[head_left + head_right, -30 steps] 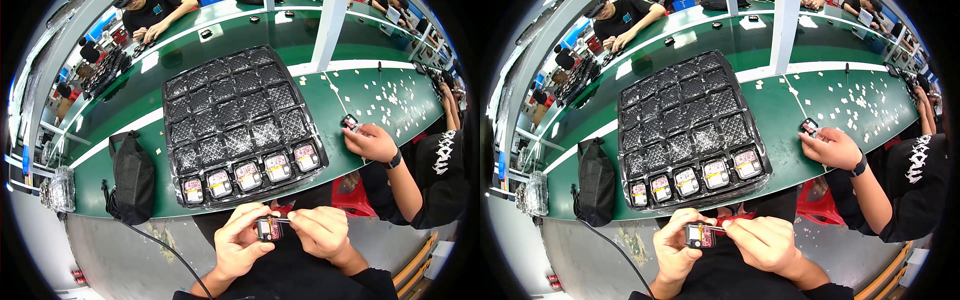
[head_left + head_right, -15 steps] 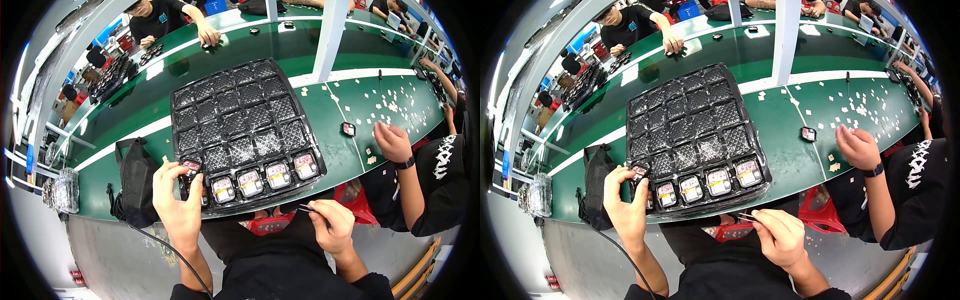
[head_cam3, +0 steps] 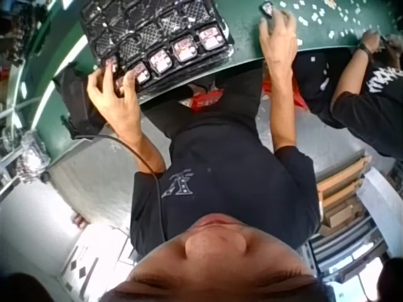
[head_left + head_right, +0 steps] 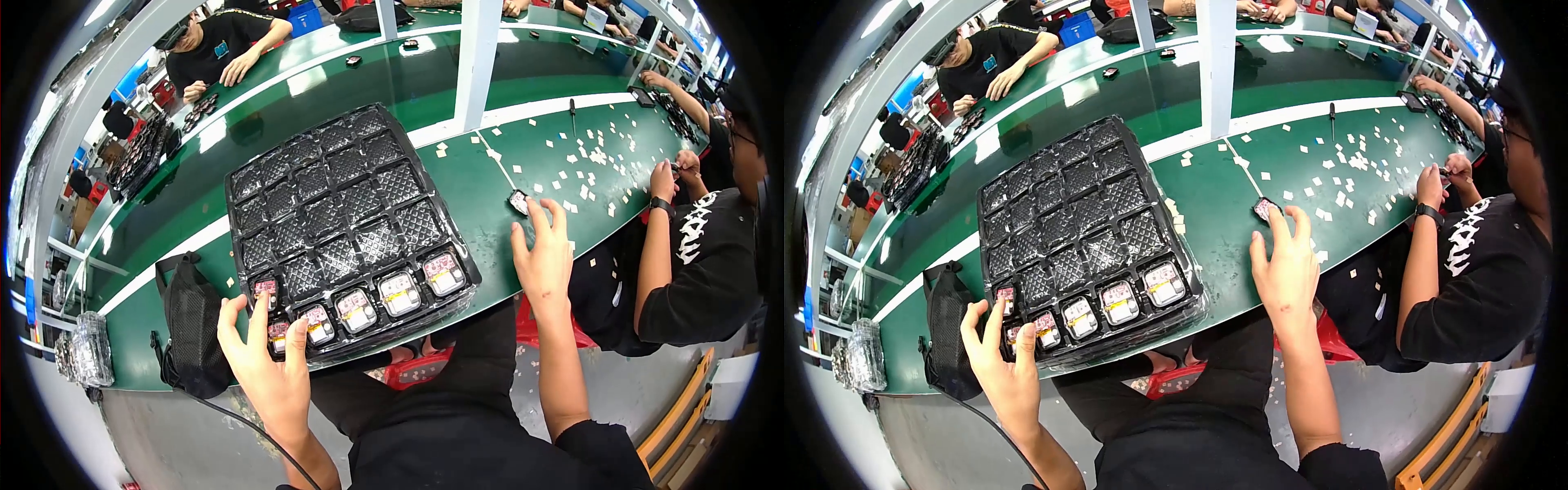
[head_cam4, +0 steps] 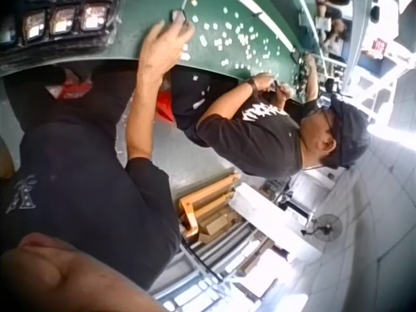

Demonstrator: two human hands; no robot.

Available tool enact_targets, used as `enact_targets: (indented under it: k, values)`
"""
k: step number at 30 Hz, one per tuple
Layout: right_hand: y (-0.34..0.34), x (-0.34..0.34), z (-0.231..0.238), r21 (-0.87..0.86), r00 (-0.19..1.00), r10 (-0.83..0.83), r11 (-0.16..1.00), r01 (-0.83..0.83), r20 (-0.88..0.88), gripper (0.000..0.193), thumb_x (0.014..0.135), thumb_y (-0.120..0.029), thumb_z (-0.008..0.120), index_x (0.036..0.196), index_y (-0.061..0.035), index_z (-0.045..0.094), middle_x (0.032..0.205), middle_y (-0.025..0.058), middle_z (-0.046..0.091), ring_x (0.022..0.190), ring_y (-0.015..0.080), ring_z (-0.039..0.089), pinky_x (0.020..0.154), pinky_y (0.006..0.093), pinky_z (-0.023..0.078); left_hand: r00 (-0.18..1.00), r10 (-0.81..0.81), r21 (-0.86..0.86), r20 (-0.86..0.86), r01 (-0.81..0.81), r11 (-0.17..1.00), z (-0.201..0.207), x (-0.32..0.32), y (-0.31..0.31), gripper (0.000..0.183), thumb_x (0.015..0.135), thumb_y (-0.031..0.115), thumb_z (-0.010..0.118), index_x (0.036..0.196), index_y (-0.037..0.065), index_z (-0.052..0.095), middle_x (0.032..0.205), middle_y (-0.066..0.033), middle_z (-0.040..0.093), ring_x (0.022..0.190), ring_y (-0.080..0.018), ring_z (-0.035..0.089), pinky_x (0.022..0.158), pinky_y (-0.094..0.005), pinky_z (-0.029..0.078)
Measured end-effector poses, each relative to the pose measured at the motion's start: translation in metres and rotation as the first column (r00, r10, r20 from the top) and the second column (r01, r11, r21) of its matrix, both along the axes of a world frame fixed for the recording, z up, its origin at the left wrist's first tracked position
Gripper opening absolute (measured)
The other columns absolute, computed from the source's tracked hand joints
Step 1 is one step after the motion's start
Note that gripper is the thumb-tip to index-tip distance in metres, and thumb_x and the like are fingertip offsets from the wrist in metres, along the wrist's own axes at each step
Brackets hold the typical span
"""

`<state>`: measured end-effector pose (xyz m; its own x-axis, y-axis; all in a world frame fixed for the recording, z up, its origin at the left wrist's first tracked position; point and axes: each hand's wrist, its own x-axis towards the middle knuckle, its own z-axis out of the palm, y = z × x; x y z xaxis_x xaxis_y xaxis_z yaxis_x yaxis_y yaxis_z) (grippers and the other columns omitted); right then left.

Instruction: Assembling small electronic components and placing them into a plastic tray.

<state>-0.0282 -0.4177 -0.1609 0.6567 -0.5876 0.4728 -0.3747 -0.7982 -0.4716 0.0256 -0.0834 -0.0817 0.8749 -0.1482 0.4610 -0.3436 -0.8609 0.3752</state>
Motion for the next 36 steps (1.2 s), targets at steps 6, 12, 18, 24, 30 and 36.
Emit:
enact_targets:
  k: [6,12,18,24,30,36]
  values:
    - [-0.027,0.005,-0.015,0.084,0.989,0.045,0.996,-0.034,-0.137,0.023,0.09,-0.018,0.073,0.104,-0.0037,0.063,0.12,0.0119,0.064,0.092,0.0437,0.067,0.079,0.0496,0.054,0.912,-0.281,-0.155,0.299,0.337,0.929,-0.006,-0.025,-0.005,0.032,0.092,0.025,0.074,0.114,0.003,0.068,0.13,-0.0202,0.052,0.13,-0.0491,0.05,0.107,-0.058,0.043]
    - [-0.011,-0.017,-0.011,0.427,0.971,0.129,0.88,-0.206,0.202,0.019,0.086,-0.002,0.074,0.1,0.0006,0.061,0.111,0.0084,0.066,0.064,0.0136,0.056,0.056,0.0285,0.043,0.765,-0.615,-0.576,0.191,0.595,0.561,-0.017,-0.061,-0.029,0.022,0.091,0.021,0.077,0.103,0.003,0.073,0.113,-0.0161,0.064,0.106,-0.0379,0.068,0.091,-0.047,0.057]
    - [0.05,-0.081,0.054,0.243,0.549,0.67,0.5,-0.831,0.5,0.033,0.072,-0.013,0.092,0.087,-0.0064,0.063,0.108,0.0199,0.074,0.077,0.027,0.076,0.061,0.0295,0.059,0.18,-0.965,-0.973,-0.191,-0.165,0.162,-0.043,-0.071,-0.035,0.049,0.107,0.036,0.056,0.121,-0.01,0.064,0.114,-0.019,0.066,0.095,-0.0237,0.071,0.079,-0.0324,0.057]
    - [0.07,-0.078,0.067,0.139,0.369,0.908,0.347,-0.928,0.2,0.016,0.077,-0.006,0.077,0.092,-0.006,0.073,0.116,0.0114,0.075,0.064,0.0148,0.071,0.05,0.0237,0.053,-0.104,-0.974,-0.908,-0.203,-0.352,0.227,-0.053,-0.058,-0.032,0.057,0.108,0.041,0.051,0.131,-0.011,0.055,0.116,-0.0133,0.065,0.108,-0.0165,0.061,0.092,-0.0301,0.05]
    - [0.074,-0.075,0.07,0.14,0.39,0.895,0.367,-0.92,0.215,0.017,0.076,-0.006,0.082,0.09,-0.0065,0.073,0.109,0.0111,0.075,0.06,0.0166,0.068,0.049,0.0262,0.053,-0.197,-0.98,-0.781,-0.003,-0.611,0.125,-0.047,-0.057,-0.028,0.055,0.103,0.03,0.06,0.138,-0.011,0.051,0.116,-0.0197,0.065,0.086,-0.0253,0.071,0.073,-0.0379,0.061]
    - [0.08,-0.079,0.07,0.4,0.653,0.703,0.532,-0.746,0.282,0.052,0.074,-0.012,0.09,0.112,-0.0017,0.055,0.1,0.0159,0.064,0.075,0.0246,0.067,0.054,0.0307,0.054,0.212,-0.977,-0.84,0.034,-0.524,-0.143,-0.054,-0.072,-0.032,0.06,0.092,0.027,0.077,0.136,-0.005,0.052,0.128,-0.0214,0.06,0.115,-0.0325,0.066,0.096,-0.0478,0.058]
